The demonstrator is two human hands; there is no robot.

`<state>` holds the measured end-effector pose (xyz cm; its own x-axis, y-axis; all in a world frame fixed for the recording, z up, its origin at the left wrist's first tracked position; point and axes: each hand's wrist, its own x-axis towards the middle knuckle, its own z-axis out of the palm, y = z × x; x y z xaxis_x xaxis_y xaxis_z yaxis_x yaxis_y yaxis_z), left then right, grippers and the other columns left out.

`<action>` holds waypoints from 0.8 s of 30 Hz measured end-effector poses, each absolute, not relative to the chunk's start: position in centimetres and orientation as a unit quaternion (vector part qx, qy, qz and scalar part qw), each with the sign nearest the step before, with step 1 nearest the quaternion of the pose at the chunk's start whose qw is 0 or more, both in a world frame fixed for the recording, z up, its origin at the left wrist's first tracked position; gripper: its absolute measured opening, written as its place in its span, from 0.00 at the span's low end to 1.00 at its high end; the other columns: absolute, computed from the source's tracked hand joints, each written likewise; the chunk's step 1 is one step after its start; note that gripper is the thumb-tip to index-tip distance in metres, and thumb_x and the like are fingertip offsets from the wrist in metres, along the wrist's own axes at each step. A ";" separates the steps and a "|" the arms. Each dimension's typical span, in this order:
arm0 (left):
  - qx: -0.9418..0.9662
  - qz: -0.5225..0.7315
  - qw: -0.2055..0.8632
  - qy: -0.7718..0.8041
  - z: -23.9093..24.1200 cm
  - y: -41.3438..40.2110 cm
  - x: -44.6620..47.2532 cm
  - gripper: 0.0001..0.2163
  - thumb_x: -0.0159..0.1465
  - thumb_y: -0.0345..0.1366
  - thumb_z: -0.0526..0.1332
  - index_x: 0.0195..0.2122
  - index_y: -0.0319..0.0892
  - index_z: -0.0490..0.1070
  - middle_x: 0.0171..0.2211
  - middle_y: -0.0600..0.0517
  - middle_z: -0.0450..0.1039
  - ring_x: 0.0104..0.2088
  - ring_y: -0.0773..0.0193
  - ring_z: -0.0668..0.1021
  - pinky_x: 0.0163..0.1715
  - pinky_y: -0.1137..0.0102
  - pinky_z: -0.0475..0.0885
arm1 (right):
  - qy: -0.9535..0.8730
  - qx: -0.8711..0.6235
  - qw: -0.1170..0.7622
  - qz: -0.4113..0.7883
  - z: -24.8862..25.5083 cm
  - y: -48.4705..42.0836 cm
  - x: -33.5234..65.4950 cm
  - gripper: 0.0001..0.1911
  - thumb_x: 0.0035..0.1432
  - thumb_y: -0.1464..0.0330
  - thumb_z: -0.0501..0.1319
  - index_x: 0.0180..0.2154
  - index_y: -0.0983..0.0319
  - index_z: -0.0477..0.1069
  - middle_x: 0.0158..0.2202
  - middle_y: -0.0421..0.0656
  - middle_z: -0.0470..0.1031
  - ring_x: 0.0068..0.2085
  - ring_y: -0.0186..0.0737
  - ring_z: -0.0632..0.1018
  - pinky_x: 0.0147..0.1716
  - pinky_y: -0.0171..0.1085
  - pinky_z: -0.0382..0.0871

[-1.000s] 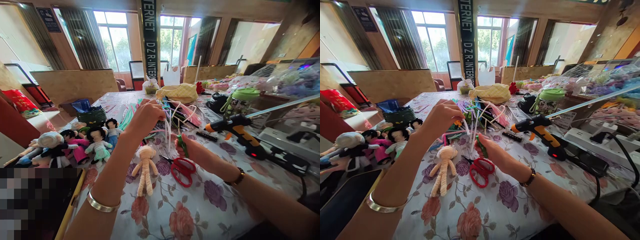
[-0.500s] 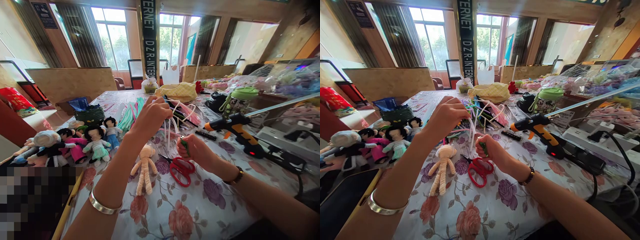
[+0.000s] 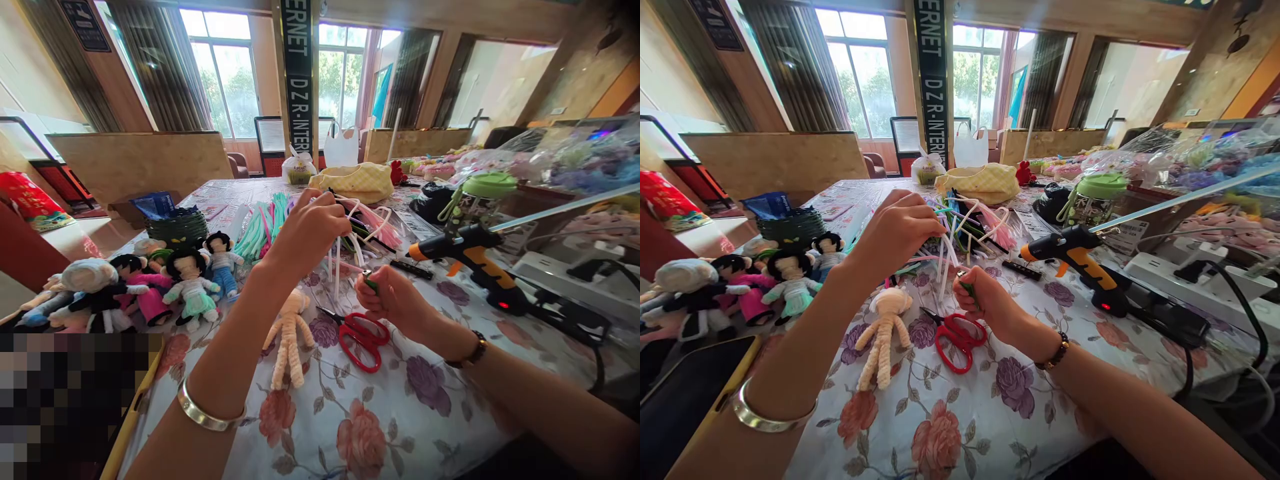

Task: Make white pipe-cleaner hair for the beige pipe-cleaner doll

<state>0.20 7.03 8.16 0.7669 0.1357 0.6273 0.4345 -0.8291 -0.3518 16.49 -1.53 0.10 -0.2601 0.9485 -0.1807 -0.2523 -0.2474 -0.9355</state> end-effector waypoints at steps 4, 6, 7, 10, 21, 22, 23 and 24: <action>-0.908 -0.291 0.253 -0.163 8.2 6.9 0.3 0.16 0.66 0.28 0.49 0.30 0.43 0.76 0.24 0.54 0.70 0.35 0.64 0.71 0.45 0.62 0.63 | -0.411 -0.413 0.450 0.677 0.0 -1.4 16.5 0.11 0.48 0.62 0.51 0.20 0.61 0.55 0.21 0.34 0.47 0.22 0.30 0.49 0.19 0.32 0.43; -0.908 -0.288 0.257 -0.165 8.2 6.9 0.3 0.16 0.66 0.28 0.49 0.30 0.43 0.76 0.24 0.54 0.70 0.35 0.64 0.71 0.45 0.62 0.64 | -0.409 -0.414 0.450 0.677 -0.1 -1.3 16.5 0.10 0.48 0.63 0.52 0.20 0.61 0.55 0.21 0.35 0.47 0.22 0.30 0.49 0.19 0.32 0.43; -0.908 -0.286 0.258 -0.165 8.2 6.9 0.3 0.16 0.66 0.29 0.49 0.30 0.43 0.76 0.24 0.54 0.70 0.35 0.64 0.71 0.45 0.62 0.64 | -0.408 -0.416 0.450 0.676 -0.1 -1.3 16.5 0.10 0.48 0.63 0.52 0.20 0.61 0.55 0.21 0.35 0.47 0.22 0.30 0.49 0.19 0.32 0.42; -0.908 -0.286 0.260 -0.163 8.2 6.9 0.3 0.16 0.66 0.29 0.49 0.30 0.43 0.76 0.25 0.53 0.70 0.35 0.64 0.70 0.44 0.62 0.64 | -0.408 -0.419 0.454 0.672 -0.1 -1.3 16.4 0.10 0.47 0.64 0.52 0.20 0.61 0.55 0.21 0.34 0.48 0.22 0.30 0.48 0.19 0.33 0.41; -0.909 -0.282 0.261 -0.163 8.2 6.8 0.2 0.17 0.66 0.29 0.48 0.29 0.43 0.76 0.24 0.53 0.70 0.35 0.64 0.71 0.44 0.62 0.64 | -0.427 -0.423 0.451 0.660 -0.2 -1.2 16.5 0.11 0.49 0.63 0.52 0.21 0.61 0.55 0.21 0.35 0.48 0.22 0.30 0.49 0.20 0.33 0.41; -0.909 -0.282 0.260 -0.164 8.2 6.8 0.2 0.17 0.66 0.29 0.48 0.29 0.43 0.76 0.24 0.53 0.70 0.35 0.64 0.71 0.44 0.63 0.64 | -0.425 -0.424 0.452 0.659 -0.2 -1.2 16.5 0.11 0.49 0.63 0.51 0.21 0.61 0.55 0.21 0.34 0.48 0.22 0.30 0.49 0.20 0.33 0.42; -0.909 -0.282 0.258 -0.164 8.2 6.9 0.2 0.17 0.66 0.28 0.48 0.29 0.43 0.76 0.24 0.53 0.70 0.35 0.64 0.71 0.44 0.63 0.64 | -0.422 -0.425 0.455 0.660 -0.2 -1.3 16.5 0.11 0.49 0.63 0.51 0.21 0.61 0.55 0.21 0.34 0.48 0.22 0.30 0.49 0.20 0.33 0.43; -0.909 -0.282 0.257 -0.165 8.2 6.9 0.2 0.17 0.66 0.28 0.48 0.29 0.43 0.76 0.24 0.53 0.70 0.35 0.64 0.71 0.44 0.63 0.64 | -0.418 -0.424 0.459 0.660 -0.1 -1.3 16.5 0.11 0.49 0.62 0.51 0.21 0.61 0.55 0.21 0.34 0.48 0.22 0.30 0.49 0.20 0.33 0.43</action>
